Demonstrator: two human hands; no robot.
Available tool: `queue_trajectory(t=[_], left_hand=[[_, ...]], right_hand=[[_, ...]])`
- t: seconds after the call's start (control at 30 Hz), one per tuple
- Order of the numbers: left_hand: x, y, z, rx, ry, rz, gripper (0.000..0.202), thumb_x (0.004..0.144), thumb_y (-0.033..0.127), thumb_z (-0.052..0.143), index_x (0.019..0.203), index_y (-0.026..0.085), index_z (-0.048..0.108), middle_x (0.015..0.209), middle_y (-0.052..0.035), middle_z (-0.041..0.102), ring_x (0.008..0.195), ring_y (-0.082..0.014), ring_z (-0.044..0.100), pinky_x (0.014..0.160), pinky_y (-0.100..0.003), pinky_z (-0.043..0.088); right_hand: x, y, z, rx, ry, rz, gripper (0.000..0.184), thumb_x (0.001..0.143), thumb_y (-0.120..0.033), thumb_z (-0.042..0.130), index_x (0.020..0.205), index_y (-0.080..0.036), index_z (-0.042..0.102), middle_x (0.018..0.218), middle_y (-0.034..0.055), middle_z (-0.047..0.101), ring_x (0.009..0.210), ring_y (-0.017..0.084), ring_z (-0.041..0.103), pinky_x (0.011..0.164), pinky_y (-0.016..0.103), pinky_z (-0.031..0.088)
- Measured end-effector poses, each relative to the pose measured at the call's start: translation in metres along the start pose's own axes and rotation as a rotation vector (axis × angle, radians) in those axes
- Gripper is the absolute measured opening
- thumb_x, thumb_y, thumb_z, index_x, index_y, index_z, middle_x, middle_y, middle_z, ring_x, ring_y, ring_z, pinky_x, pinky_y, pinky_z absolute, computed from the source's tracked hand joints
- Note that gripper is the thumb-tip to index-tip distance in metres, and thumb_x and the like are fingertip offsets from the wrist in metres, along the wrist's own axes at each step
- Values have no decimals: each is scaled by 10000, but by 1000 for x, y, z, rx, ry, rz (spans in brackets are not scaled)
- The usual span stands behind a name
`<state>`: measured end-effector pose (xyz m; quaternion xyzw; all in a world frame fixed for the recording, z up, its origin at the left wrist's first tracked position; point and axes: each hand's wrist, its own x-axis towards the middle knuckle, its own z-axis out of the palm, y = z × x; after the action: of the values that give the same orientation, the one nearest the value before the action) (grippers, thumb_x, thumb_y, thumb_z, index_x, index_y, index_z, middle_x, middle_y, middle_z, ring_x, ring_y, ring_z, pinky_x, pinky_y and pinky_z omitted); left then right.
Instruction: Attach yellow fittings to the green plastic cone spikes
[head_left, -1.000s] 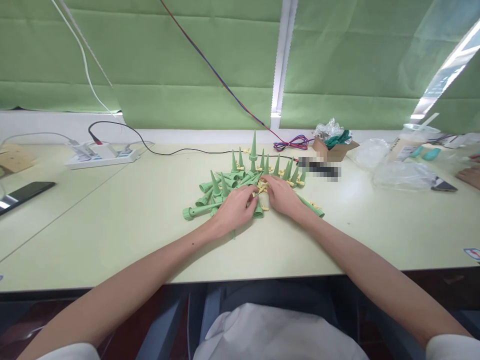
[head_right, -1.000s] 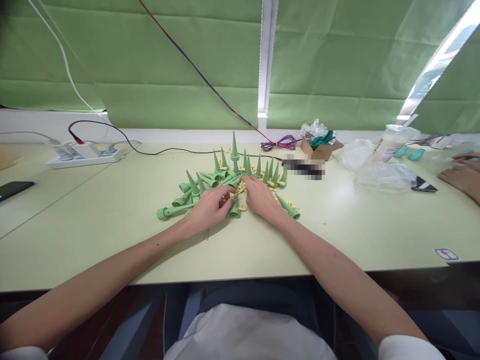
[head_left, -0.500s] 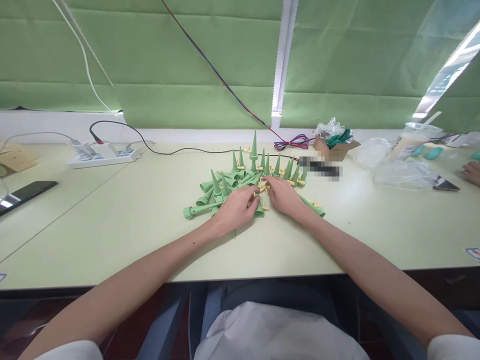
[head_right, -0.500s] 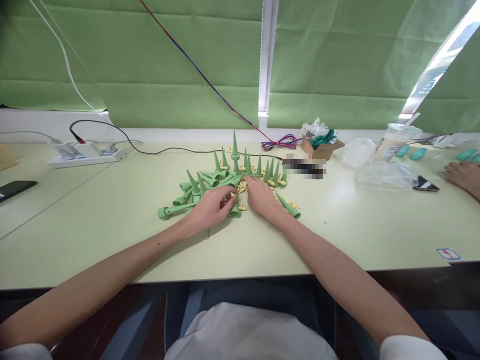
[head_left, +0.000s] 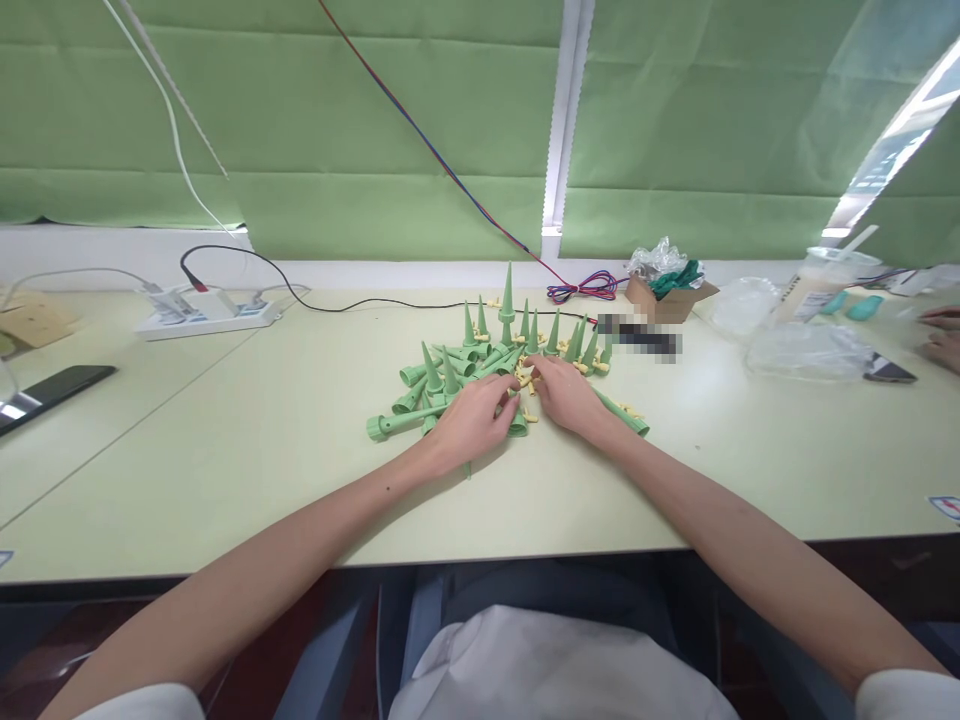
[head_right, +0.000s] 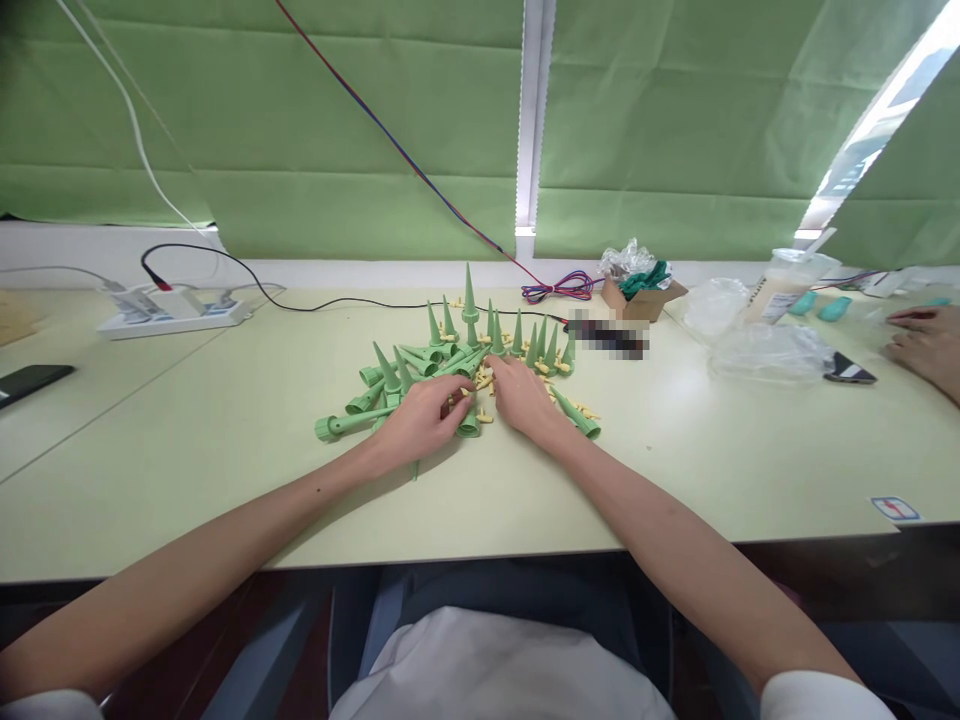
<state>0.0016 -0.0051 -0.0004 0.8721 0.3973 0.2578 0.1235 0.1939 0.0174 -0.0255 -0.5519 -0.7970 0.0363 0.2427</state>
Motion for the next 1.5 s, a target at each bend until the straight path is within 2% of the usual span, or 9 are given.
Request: queue_trajectory(t=[0.47, 0.87, 1.1, 1.3, 1.4, 1.5], left_hand=[[0, -1, 0, 1, 1, 19, 251, 984, 241, 419, 1012, 180, 661, 823, -53, 671, 712, -196, 605, 666, -318, 433], [0, -1, -1, 13, -3, 11, 240, 977, 232, 422, 1018, 171, 650, 885, -67, 687, 738, -201, 619, 675, -322, 435], [2, -1, -2, -7, 12, -33, 239, 958, 219, 444, 1050, 163, 657, 895, -62, 692, 716, -193, 619, 700, -324, 462], [3, 0, -3, -119, 56, -76, 238, 948, 221, 459, 1043, 167, 670, 882, -41, 711, 641, -156, 588, 693, -310, 475], [4, 2, -5, -213, 67, -123, 228, 943, 247, 479, 1026, 175, 679, 884, -29, 727, 578, -132, 557, 640, -294, 470], [4, 2, -6, -317, 29, -170, 239, 945, 275, 481, 1019, 173, 684, 902, -28, 734, 539, -120, 546, 587, -283, 464]], right_hand=[[-3, -3, -2, -5, 8, 5, 431, 906, -57, 389, 1273, -167, 586, 1161, 157, 665, 1062, 292, 634, 928, 420, 491], [-11, -19, -16, 113, 158, 20, 366, 947, -102, 376, 1226, -169, 604, 1202, 155, 645, 1108, 298, 614, 935, 424, 488], [-15, -28, -15, 299, 247, -88, 297, 980, -159, 400, 1195, -175, 603, 1179, 129, 660, 1009, 253, 644, 889, 383, 512], [-18, -37, -15, 440, 243, -126, 266, 985, -209, 429, 1185, -198, 603, 1186, 113, 670, 945, 219, 650, 807, 353, 546], [-17, -37, -16, 457, 268, -124, 246, 973, -204, 441, 1156, -202, 606, 1151, 104, 682, 945, 213, 649, 835, 358, 542], [-17, -35, -15, 474, 283, -133, 223, 960, -184, 453, 1122, -195, 604, 1104, 95, 691, 947, 205, 653, 868, 352, 532]])
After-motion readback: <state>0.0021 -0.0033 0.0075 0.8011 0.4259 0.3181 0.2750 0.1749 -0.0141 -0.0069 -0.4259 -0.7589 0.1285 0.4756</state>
